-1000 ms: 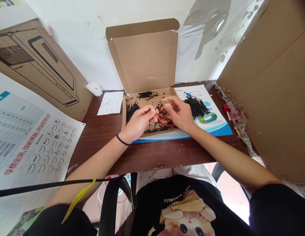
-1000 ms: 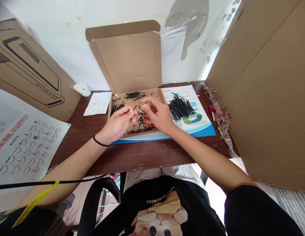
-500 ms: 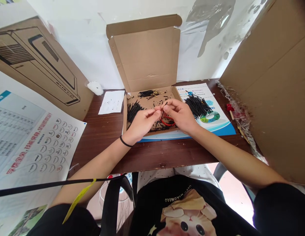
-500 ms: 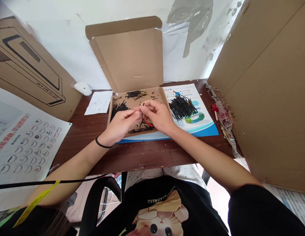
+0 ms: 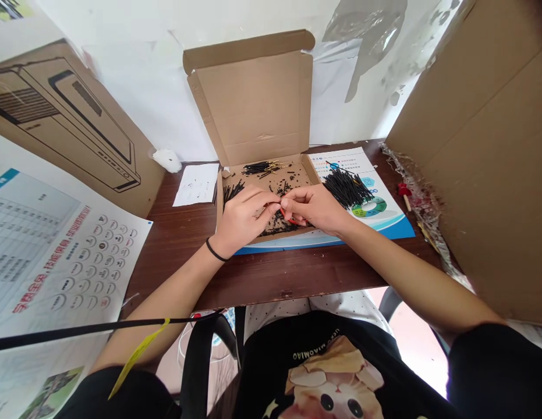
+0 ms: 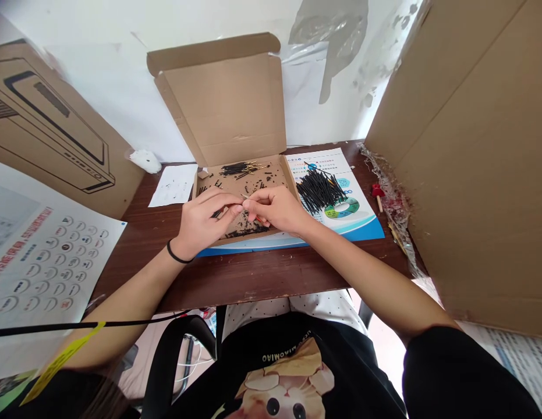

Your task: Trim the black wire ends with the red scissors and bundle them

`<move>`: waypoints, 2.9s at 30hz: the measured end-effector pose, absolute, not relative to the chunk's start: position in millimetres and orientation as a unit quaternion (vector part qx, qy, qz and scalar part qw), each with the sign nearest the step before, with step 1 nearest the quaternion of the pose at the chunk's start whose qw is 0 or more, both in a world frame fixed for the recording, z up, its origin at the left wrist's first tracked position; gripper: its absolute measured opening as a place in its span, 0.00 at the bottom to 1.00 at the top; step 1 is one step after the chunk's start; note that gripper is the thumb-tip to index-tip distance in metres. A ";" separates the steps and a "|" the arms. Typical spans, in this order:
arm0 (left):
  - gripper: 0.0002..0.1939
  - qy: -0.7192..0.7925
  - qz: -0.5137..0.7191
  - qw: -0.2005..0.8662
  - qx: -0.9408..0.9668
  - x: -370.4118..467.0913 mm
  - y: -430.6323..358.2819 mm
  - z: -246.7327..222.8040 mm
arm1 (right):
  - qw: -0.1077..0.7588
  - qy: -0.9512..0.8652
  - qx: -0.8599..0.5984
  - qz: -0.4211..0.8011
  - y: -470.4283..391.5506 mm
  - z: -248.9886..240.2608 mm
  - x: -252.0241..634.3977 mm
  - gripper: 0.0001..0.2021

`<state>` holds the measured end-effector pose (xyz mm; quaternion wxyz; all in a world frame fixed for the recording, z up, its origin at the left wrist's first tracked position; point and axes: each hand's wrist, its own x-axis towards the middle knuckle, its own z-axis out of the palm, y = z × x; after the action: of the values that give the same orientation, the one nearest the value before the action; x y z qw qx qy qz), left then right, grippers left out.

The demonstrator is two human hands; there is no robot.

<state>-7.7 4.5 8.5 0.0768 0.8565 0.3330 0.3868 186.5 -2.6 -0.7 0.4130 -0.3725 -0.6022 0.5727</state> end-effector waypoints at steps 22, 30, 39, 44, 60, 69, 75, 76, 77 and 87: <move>0.14 0.428 0.308 0.645 0.553 8.8 -4.2 21.1 | 0.393 -0.861 -0.318 0.054 4.1 -17.2 196.0 0.15; 0.16 0.402 0.324 0.703 0.489 9.2 -5.1 30.3 | 0.432 -0.844 -0.303 0.091 8.1 -13.0 193.4 0.15; 0.09 0.431 0.315 0.295 0.793 -7.7 4.5 37.4 | 0.385 -0.871 -0.297 0.076 7.2 -11.0 194.4 0.14; 0.11 0.438 0.309 0.221 0.815 -12.1 5.9 33.5 | 0.347 -0.871 -0.347 0.001 6.1 -15.0 197.0 0.14; 0.14 0.424 0.416 0.401 0.698 -4.5 1.5 15.5 | 0.493 -0.793 -0.334 -0.131 -5.6 -14.9 193.8 0.09; 0.11 0.404 0.415 0.353 0.735 -3.5 -1.1 15.2 | 0.475 -0.811 -0.321 -0.118 -7.8 -18.2 186.0 0.09; 0.09 0.379 0.439 0.358 0.732 -3.6 -0.3 12.9 | 0.458 -0.818 -0.337 -0.088 -10.1 -19.7 182.4 0.12; 0.09 0.379 0.441 0.357 0.731 -3.5 -0.3 12.9 | 0.452 -0.821 -0.340 -0.080 -10.4 -19.7 181.7 0.13; 0.08 0.379 0.442 0.355 0.731 -3.4 -0.3 13.0 | 0.444 -0.824 -0.343 -0.074 -10.8 -19.6 181.2 0.14; 0.07 0.399 0.438 0.357 0.722 -3.6 -1.7 14.7 | 0.400 -0.845 -0.353 -0.019 -12.2 -15.6 181.0 0.17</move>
<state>-3.6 -1.7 14.7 0.3573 0.7221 0.3987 0.4381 181.0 -12.2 -15.6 0.4004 -0.3529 -0.8455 -0.0187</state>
